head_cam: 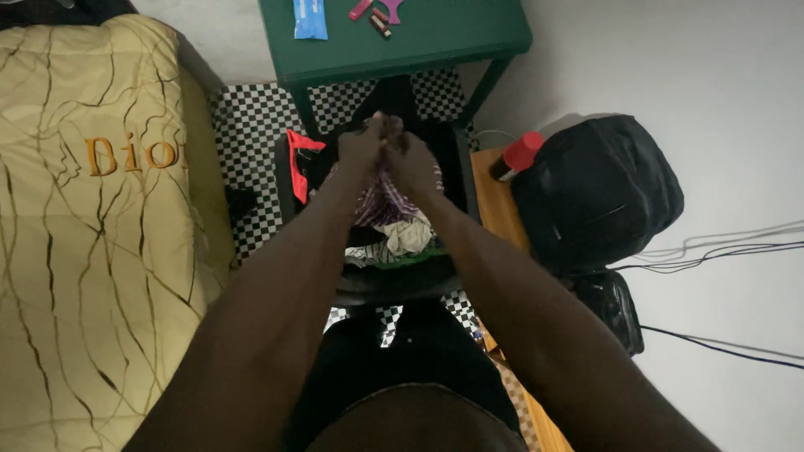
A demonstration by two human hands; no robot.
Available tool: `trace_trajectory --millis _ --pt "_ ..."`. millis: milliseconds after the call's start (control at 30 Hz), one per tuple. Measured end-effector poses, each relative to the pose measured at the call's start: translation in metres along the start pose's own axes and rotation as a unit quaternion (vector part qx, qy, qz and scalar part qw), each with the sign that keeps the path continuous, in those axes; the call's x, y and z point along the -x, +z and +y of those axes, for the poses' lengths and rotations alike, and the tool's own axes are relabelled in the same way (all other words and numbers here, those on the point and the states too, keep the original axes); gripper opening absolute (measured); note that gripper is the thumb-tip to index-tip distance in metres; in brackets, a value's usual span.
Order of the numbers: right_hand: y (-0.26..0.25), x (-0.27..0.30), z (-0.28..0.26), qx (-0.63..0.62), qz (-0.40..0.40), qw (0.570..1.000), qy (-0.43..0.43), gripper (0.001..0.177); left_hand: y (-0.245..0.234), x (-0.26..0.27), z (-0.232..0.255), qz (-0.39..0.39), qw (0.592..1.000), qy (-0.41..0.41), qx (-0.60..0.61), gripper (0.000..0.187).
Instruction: Organize sandals and then sort and fold clothes inside a laundry basket.
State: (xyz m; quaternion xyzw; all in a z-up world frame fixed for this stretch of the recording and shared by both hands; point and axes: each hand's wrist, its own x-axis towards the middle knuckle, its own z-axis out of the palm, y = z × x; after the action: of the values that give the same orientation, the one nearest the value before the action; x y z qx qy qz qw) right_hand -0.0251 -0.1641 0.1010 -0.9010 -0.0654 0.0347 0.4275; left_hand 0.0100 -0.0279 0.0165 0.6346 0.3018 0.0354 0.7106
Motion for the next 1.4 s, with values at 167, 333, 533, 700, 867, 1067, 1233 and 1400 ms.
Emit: trace_trajectory --millis 167,333,533,700,867,1067,1233,1400 --pt "0.011 0.013 0.006 0.002 -0.093 0.98 -0.175 0.041 -0.013 0.042 0.029 -0.056 0.994 -0.021 0.086 0.035" --pt "0.012 0.043 -0.016 -0.105 -0.15 0.983 0.007 0.049 -0.022 0.026 0.002 0.008 0.997 -0.075 0.009 0.019" --pt "0.052 0.046 0.06 0.151 -0.15 0.977 -0.02 0.058 -0.022 -0.014 -0.03 0.004 0.986 0.146 0.084 0.02" --pt "0.044 0.038 0.076 0.238 -0.32 0.912 -0.099 0.048 -0.027 -0.072 -0.014 -0.066 0.603 0.182 -0.774 0.018" --pt "0.017 0.005 0.083 0.117 -0.054 0.972 -0.196 0.081 -0.031 -0.064 -0.012 0.025 0.952 0.101 -0.287 0.031" --pt "-0.02 -0.013 0.046 -0.139 -0.107 0.984 0.037 0.083 -0.028 -0.065 -0.074 -0.026 0.921 0.153 -0.356 0.027" --pt "-0.02 -0.022 0.054 -0.143 -0.232 0.941 0.201 0.048 -0.043 -0.073 -0.039 -0.014 0.928 0.202 -0.314 0.032" --pt "-0.031 -0.006 0.021 -0.161 -0.176 0.952 0.194 0.029 -0.075 -0.041 -0.024 -0.039 0.783 0.324 -0.53 0.031"
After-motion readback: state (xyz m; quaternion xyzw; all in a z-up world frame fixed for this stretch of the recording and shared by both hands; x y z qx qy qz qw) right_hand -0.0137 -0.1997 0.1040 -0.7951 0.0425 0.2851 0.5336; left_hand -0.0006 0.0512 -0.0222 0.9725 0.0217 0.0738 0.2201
